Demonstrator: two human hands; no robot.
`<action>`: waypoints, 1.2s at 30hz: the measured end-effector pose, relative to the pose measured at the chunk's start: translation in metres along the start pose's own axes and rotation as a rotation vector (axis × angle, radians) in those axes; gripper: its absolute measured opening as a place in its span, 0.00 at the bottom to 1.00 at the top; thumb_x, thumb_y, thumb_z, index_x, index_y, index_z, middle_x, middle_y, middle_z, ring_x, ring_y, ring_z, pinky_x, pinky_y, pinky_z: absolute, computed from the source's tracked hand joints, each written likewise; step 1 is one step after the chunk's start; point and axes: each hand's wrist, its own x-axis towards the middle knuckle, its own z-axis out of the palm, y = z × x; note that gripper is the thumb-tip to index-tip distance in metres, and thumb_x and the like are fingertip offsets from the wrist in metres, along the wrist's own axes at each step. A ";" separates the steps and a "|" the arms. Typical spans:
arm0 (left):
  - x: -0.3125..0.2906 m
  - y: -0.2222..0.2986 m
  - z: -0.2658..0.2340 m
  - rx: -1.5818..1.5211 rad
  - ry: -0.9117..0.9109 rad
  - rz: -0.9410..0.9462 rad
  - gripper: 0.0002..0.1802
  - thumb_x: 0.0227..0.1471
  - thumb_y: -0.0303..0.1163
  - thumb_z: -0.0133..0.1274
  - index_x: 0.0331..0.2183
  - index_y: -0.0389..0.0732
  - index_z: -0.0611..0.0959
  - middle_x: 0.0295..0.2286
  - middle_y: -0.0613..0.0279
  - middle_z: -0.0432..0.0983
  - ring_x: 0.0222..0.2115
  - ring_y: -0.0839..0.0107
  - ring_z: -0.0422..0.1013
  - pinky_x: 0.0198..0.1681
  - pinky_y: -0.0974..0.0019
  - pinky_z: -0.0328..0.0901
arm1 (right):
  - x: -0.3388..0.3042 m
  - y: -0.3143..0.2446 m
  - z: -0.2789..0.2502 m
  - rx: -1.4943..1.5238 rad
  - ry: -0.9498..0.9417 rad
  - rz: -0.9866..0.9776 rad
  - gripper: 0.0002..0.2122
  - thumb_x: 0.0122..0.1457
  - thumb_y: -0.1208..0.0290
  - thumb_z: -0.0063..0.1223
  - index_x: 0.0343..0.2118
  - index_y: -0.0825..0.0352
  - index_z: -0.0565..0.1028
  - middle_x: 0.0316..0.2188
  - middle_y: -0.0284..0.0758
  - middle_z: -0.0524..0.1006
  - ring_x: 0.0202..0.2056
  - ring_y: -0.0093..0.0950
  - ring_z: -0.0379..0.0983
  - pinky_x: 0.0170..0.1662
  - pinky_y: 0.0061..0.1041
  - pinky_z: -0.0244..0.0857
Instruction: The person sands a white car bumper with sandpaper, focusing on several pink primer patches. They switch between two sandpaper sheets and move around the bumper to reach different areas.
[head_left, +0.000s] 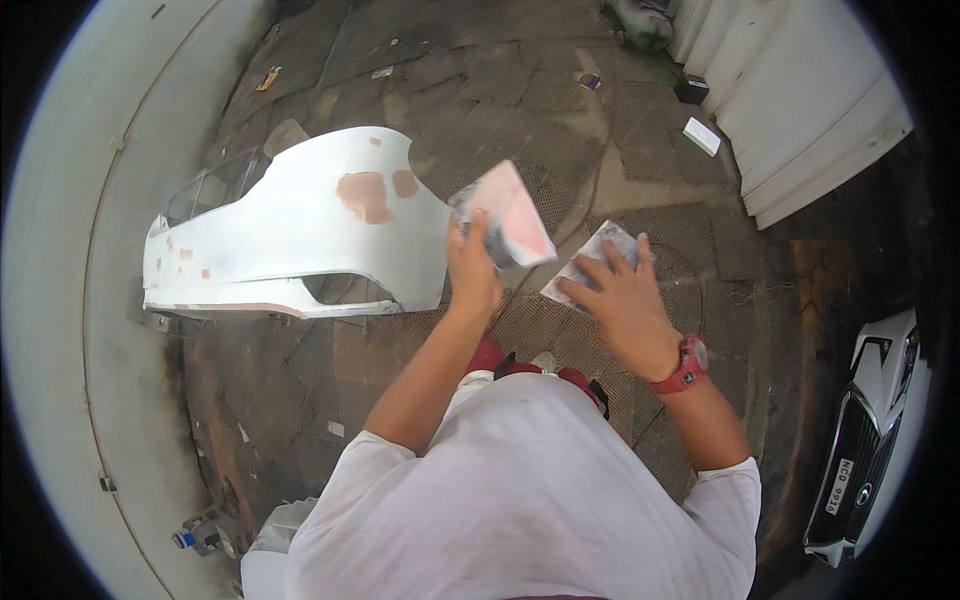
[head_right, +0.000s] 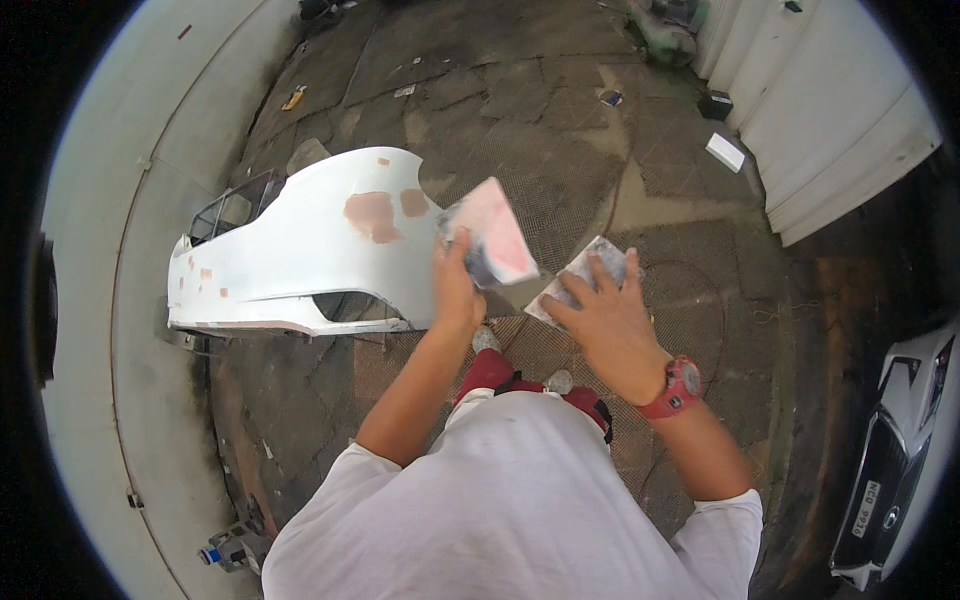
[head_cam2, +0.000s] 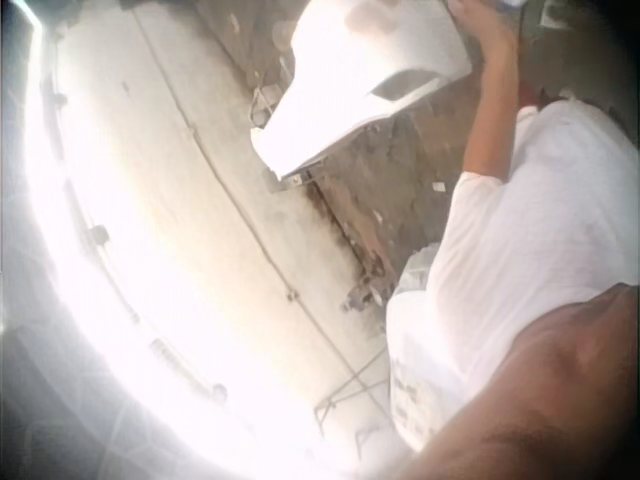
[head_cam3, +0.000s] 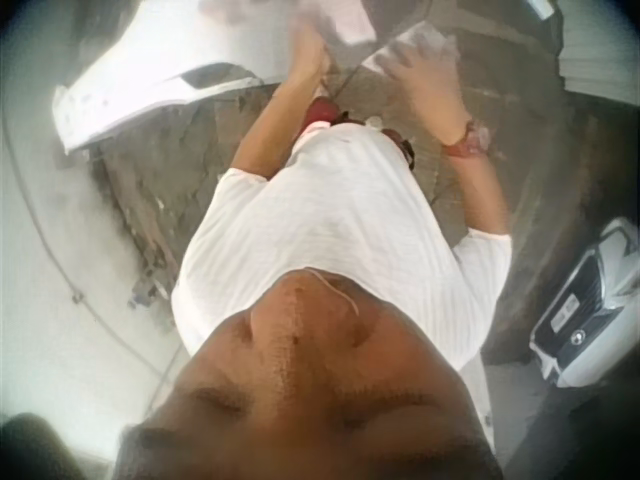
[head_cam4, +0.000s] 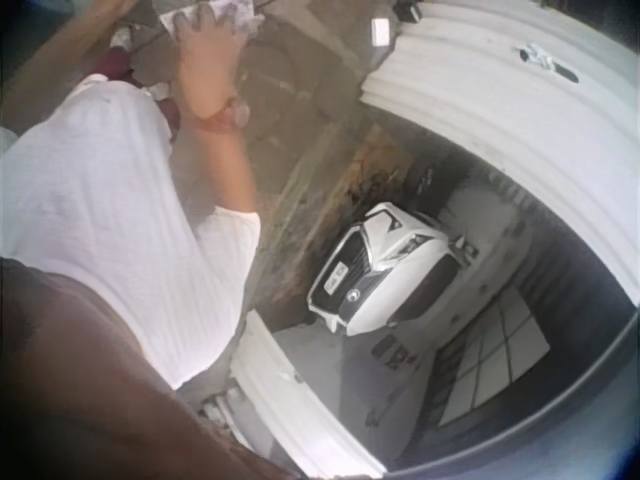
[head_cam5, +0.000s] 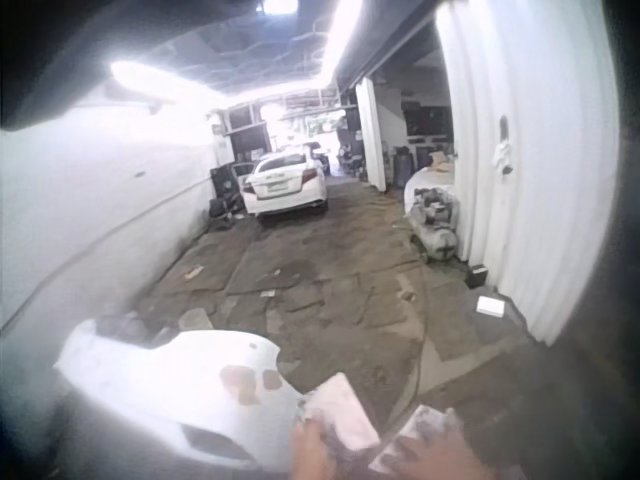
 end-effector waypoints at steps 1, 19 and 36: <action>0.007 0.000 -0.002 -0.164 0.059 -0.019 0.20 0.71 0.35 0.49 0.58 0.34 0.74 0.49 0.55 0.78 0.48 0.65 0.76 0.57 0.60 0.69 | 0.001 -0.003 -0.009 0.039 0.099 -0.046 0.28 0.56 0.82 0.53 0.61 0.52 0.75 0.64 0.41 0.69 0.68 0.53 0.60 0.68 0.72 0.46; -0.006 0.009 0.015 -0.337 -0.093 -0.317 0.22 0.70 0.34 0.50 0.61 0.37 0.72 0.52 0.57 0.77 0.51 0.67 0.75 0.57 0.62 0.69 | 0.023 0.005 0.011 1.428 0.295 0.355 0.30 0.63 0.86 0.50 0.69 0.68 0.61 0.62 0.44 0.71 0.62 0.38 0.71 0.65 0.38 0.64; -0.014 0.011 0.012 -0.378 -0.495 -0.657 0.25 0.68 0.38 0.54 0.62 0.42 0.71 0.53 0.57 0.77 0.52 0.67 0.76 0.57 0.59 0.73 | -0.010 0.082 0.053 1.835 0.219 0.434 0.25 0.64 0.73 0.65 0.61 0.72 0.69 0.49 0.36 0.82 0.50 0.26 0.79 0.56 0.29 0.72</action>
